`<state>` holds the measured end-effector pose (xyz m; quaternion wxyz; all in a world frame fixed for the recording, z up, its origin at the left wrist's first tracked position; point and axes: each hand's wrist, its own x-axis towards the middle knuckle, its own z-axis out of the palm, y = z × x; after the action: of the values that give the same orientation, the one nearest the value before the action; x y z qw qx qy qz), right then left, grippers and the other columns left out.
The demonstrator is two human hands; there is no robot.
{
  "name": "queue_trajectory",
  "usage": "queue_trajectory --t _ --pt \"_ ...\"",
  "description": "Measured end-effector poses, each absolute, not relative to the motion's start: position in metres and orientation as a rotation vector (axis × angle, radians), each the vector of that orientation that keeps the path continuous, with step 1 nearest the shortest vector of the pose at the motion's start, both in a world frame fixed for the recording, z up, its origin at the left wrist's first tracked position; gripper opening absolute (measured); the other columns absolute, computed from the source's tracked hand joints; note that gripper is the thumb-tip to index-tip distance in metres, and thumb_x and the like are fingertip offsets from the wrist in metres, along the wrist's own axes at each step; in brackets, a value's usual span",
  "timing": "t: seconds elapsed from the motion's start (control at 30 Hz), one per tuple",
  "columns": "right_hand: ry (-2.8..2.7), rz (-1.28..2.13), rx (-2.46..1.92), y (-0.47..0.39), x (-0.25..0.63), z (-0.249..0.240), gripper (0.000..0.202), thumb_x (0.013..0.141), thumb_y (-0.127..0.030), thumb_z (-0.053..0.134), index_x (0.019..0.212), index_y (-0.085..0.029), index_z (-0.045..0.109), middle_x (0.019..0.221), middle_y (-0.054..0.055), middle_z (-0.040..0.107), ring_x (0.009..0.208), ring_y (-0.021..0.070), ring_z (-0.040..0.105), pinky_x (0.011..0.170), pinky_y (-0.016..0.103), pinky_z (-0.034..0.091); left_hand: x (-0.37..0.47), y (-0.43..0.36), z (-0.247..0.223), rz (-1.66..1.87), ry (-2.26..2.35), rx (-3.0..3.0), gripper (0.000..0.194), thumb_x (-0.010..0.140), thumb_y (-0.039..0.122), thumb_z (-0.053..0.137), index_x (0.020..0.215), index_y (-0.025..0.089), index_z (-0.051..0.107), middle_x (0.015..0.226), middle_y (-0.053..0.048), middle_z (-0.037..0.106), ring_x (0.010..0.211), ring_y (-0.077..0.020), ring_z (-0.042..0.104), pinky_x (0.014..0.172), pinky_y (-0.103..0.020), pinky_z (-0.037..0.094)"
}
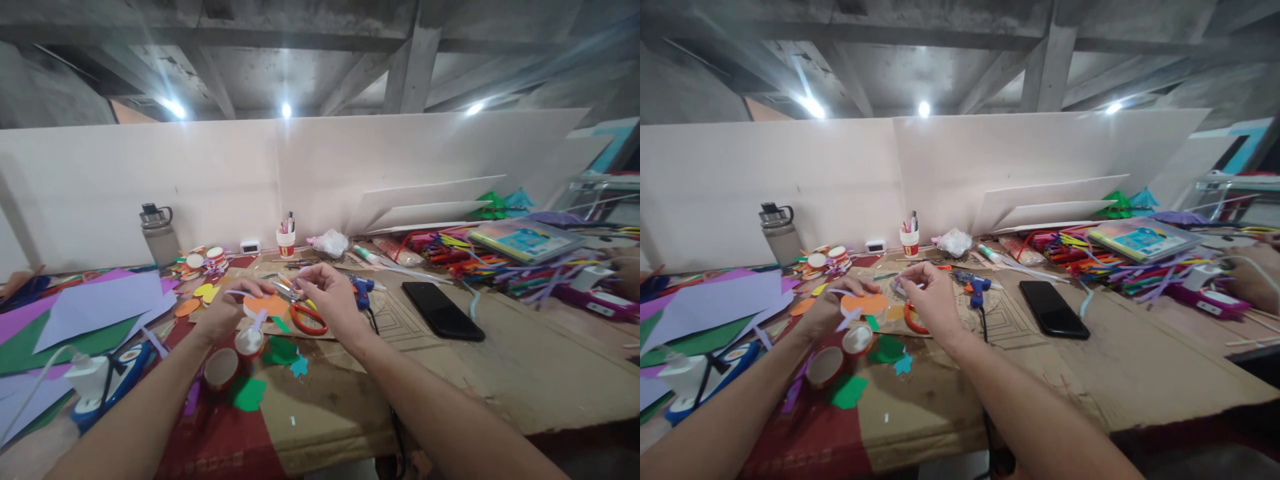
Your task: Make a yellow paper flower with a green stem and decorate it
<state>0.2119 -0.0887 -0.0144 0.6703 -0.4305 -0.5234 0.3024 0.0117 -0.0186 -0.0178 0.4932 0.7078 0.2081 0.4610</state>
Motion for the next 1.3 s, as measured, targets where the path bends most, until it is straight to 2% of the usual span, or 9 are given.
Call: queue_trajectory --t 0.17,0.37,0.6,0.87,1.0,1.3 --pt "-1.326 0.540 -0.962 -0.100 0.207 -0.012 0.008 0.080 -0.031 0.068 0.080 -0.023 0.066 0.084 0.003 0.071 0.073 0.0165 0.064 0.068 0.030 0.051 0.008 -0.014 -0.022 1.100 0.482 1.721 0.014 0.068 0.026 0.079 0.072 0.018 0.068 0.101 -0.011 0.071 0.093 -0.0229 0.066 0.079 -0.033 0.052" --pt "-1.434 0.463 -0.917 -0.106 0.204 -0.013 0.004 0.083 -0.027 0.065 0.084 -0.023 0.066 0.088 0.004 0.072 0.081 0.0182 0.066 0.076 0.033 0.052 0.009 -0.015 -0.021 1.131 0.418 1.730 0.021 0.069 0.036 0.079 0.073 0.018 0.070 0.098 -0.012 0.071 0.094 -0.0233 0.065 0.085 -0.036 0.052" --pt "-1.551 0.309 -0.876 -0.112 0.205 -0.010 0.003 0.083 -0.022 0.063 0.080 -0.023 0.064 0.087 0.004 0.072 0.083 0.0189 0.066 0.077 0.033 0.051 0.010 -0.017 -0.015 1.143 0.495 1.784 0.014 0.063 0.019 0.080 0.071 0.018 0.069 0.095 -0.010 0.072 0.088 -0.0219 0.067 0.081 -0.035 0.054" --pt "-1.569 0.332 -0.860 -0.113 0.206 -0.010 0.004 0.085 -0.023 0.061 0.081 -0.024 0.062 0.087 0.005 0.072 0.084 0.0204 0.066 0.079 0.035 0.050 0.011 -0.021 -0.012 1.156 0.524 1.757 0.018 0.061 0.020 0.082 0.069 0.017 0.066 0.095 -0.010 0.072 0.086 -0.0212 0.067 0.076 -0.032 0.055" --pt "-1.590 0.329 -0.836 -0.113 0.207 -0.011 0.003 0.086 -0.024 0.060 0.082 -0.024 0.061 0.088 0.005 0.072 0.084 0.0202 0.066 0.079 0.036 0.050 0.011 -0.021 -0.012 1.181 0.517 1.761 0.020 0.059 0.019 0.083 0.070 0.018 0.066 0.094 -0.009 0.072 0.089 -0.0219 0.067 0.079 -0.033 0.054" --pt "-1.626 0.300 -0.809 -0.114 0.207 -0.011 0.004 0.086 -0.022 0.059 0.083 -0.024 0.060 0.088 0.005 0.071 0.085 0.0202 0.065 0.080 0.036 0.050 0.011 -0.020 -0.013 1.173 0.508 1.749 0.018 0.061 0.021 0.082 0.069 0.018 0.066 0.093 -0.009 0.072 0.086 -0.0207 0.066 0.075 -0.031 0.054"
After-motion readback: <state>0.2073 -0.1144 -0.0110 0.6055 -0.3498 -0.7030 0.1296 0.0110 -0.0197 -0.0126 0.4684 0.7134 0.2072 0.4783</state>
